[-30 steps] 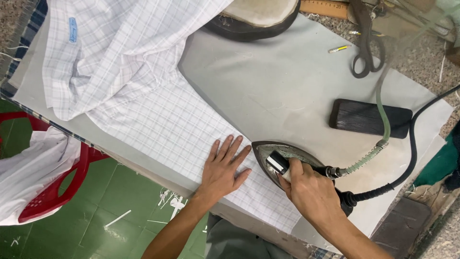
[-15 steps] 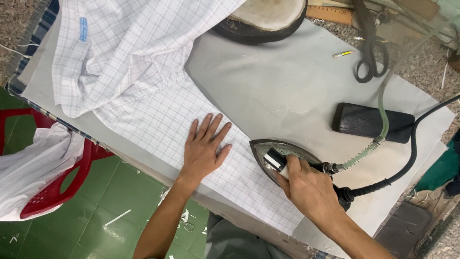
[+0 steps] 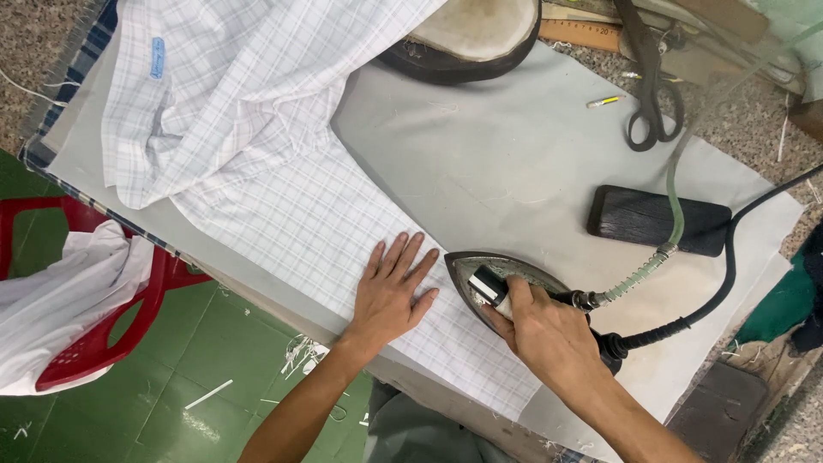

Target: The person irons a white checkered shirt on a worktable using a steam iron. They smooth the fabric, iron the sleeve and body, and use a black rectangular object to press the fabric while ironing. The person also uses scissors to trim a thread from the shirt.

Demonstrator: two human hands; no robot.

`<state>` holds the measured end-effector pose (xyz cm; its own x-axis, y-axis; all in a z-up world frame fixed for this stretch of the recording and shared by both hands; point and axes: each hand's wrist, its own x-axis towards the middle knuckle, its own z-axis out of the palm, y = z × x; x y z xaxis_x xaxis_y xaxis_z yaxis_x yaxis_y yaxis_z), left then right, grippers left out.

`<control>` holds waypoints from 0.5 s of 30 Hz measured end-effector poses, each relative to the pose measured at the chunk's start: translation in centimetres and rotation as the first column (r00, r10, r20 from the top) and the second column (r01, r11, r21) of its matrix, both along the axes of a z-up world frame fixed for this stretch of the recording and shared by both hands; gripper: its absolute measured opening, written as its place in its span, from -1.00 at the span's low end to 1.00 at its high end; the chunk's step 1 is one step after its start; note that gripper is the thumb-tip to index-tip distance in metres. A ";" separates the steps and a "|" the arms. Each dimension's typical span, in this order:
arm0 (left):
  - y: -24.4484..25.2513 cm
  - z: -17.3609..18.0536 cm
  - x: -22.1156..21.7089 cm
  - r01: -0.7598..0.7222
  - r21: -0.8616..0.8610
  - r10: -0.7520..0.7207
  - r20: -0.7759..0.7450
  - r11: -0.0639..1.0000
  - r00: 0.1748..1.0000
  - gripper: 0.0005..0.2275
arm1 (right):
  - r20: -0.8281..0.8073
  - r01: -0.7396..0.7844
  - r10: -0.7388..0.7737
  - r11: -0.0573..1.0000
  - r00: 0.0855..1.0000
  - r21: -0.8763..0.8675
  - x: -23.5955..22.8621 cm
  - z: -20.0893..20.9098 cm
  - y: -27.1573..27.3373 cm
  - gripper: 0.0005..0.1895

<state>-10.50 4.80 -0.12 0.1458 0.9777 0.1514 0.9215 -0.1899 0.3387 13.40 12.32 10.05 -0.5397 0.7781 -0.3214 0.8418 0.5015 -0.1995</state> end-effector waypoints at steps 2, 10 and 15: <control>-0.2 -0.1 0.0 -0.009 -0.013 0.009 -0.019 1.000 1.000 -0.52 | 0.009 -0.004 0.004 1.000 1.000 -0.005 0.6 -0.5 -0.3 -0.44; 0.4 0.0 0.0 -0.004 -0.014 0.004 -0.011 1.000 1.000 -0.52 | 0.092 -0.010 0.008 1.000 0.996 0.022 1.7 -1.0 -1.1 -0.45; 0.4 -0.2 -0.1 -0.013 0.004 0.013 0.011 1.000 1.000 -0.54 | 0.151 -0.033 0.030 0.999 0.988 0.015 0.7 -1.7 -0.6 -0.48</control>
